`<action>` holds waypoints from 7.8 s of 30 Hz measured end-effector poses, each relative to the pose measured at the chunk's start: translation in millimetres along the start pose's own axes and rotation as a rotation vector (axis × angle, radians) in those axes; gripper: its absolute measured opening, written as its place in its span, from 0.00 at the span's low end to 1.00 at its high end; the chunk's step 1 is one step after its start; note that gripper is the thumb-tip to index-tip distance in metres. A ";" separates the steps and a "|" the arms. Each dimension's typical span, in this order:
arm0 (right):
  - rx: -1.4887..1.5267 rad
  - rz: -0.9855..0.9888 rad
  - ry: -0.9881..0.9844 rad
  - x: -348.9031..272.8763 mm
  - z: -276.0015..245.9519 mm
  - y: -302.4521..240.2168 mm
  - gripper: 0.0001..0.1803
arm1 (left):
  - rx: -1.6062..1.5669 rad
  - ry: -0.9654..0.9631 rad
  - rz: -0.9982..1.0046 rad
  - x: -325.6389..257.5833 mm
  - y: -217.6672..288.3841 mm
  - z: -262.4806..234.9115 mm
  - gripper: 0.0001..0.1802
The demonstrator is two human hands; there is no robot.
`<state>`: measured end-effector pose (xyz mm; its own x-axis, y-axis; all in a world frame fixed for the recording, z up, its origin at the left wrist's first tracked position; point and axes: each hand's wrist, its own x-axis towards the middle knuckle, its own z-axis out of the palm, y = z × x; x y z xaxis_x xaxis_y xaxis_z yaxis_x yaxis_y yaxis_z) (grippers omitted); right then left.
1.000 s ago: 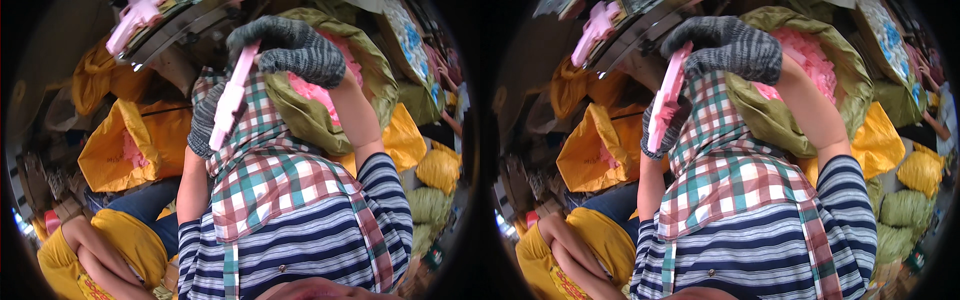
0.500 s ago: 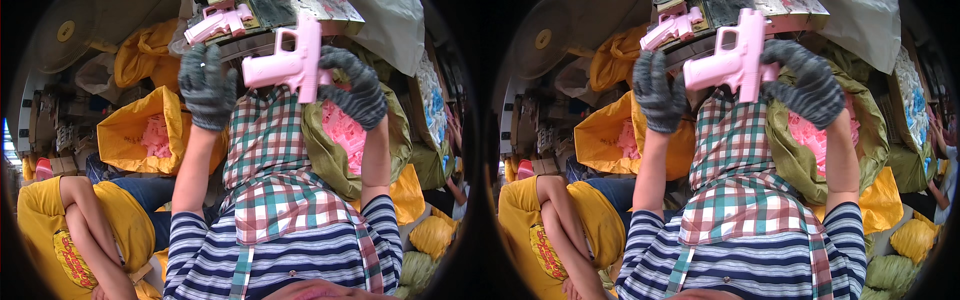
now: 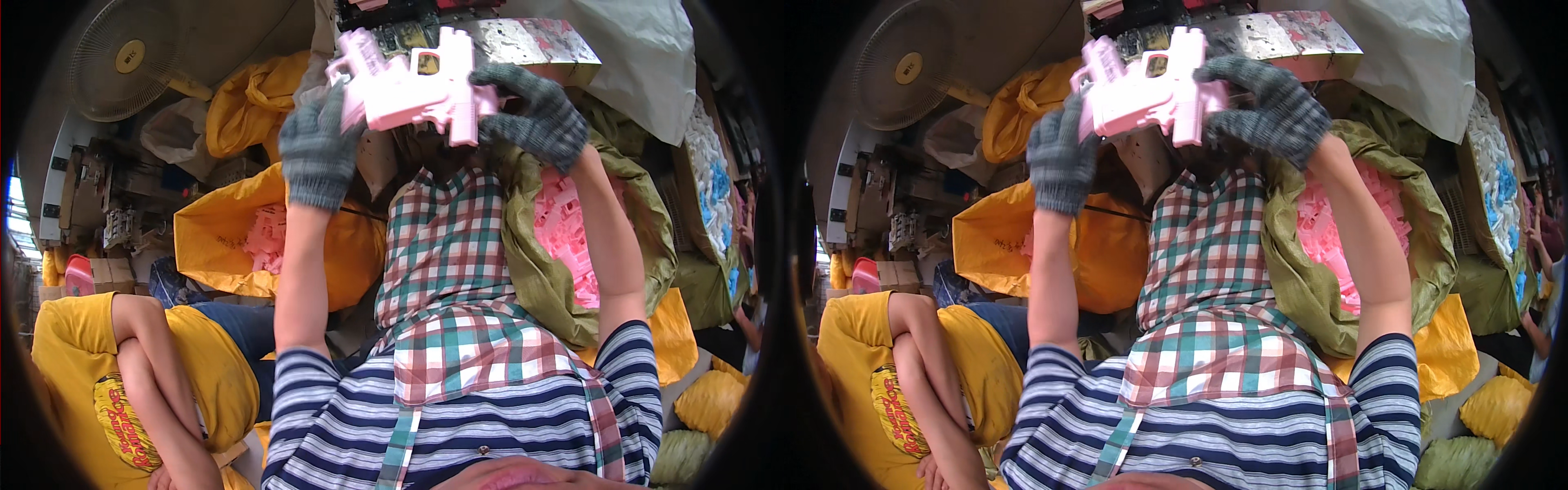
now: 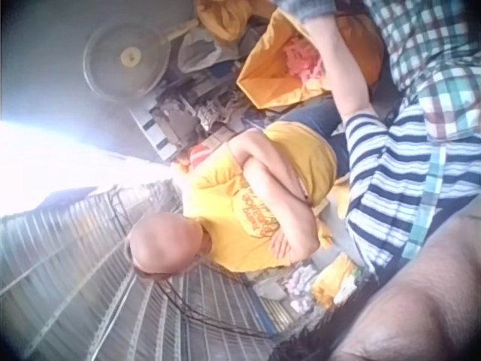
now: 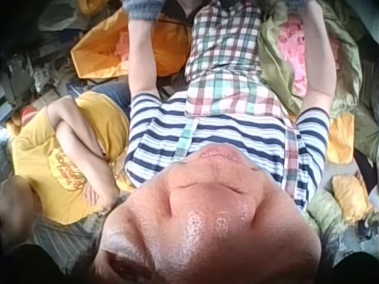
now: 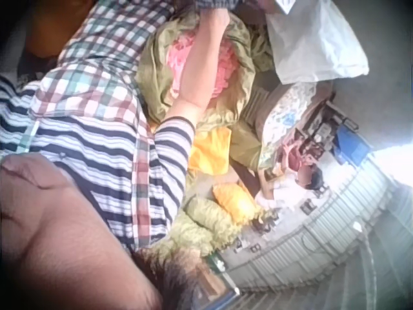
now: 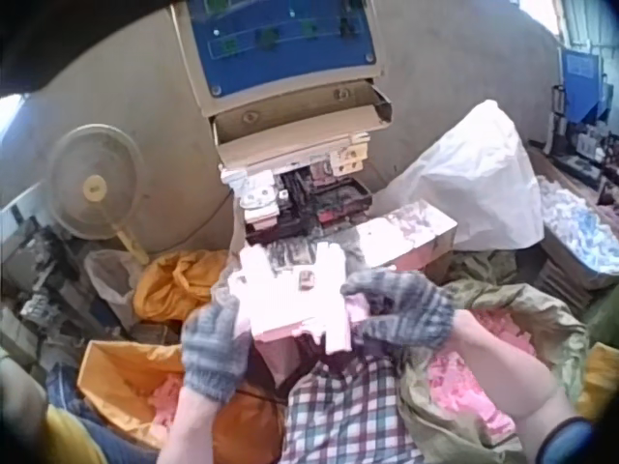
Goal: Assembling pink plastic toy guns using an assembly jig in a manufacturing workshop.
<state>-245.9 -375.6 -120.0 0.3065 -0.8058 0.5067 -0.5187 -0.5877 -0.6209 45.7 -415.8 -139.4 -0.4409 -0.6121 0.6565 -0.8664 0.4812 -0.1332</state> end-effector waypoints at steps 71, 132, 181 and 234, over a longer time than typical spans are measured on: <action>0.037 0.050 0.147 -53.9 -14.2 -11.5 0.25 | -0.221 -0.420 -0.166 66.0 -3.9 -3.4 0.31; 0.074 0.076 -0.218 -90.2 28.8 -39.2 0.26 | -0.550 -0.158 0.014 -78.7 107.9 -1.9 0.32; -0.149 1.199 -0.003 -327.2 59.5 210.0 0.43 | -1.005 -0.752 -0.311 -156.0 135.1 124.4 0.13; -0.175 -0.174 -0.124 84.2 44.7 56.8 0.22 | 0.374 -0.324 -0.594 -117.5 -71.9 -40.8 0.36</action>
<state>-213.9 -480.1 -139.4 0.4926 -0.7027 0.5134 -0.5760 -0.7055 -0.4129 169.4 -352.9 -176.7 0.1263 -0.8823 0.4535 -0.9752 -0.1941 -0.1060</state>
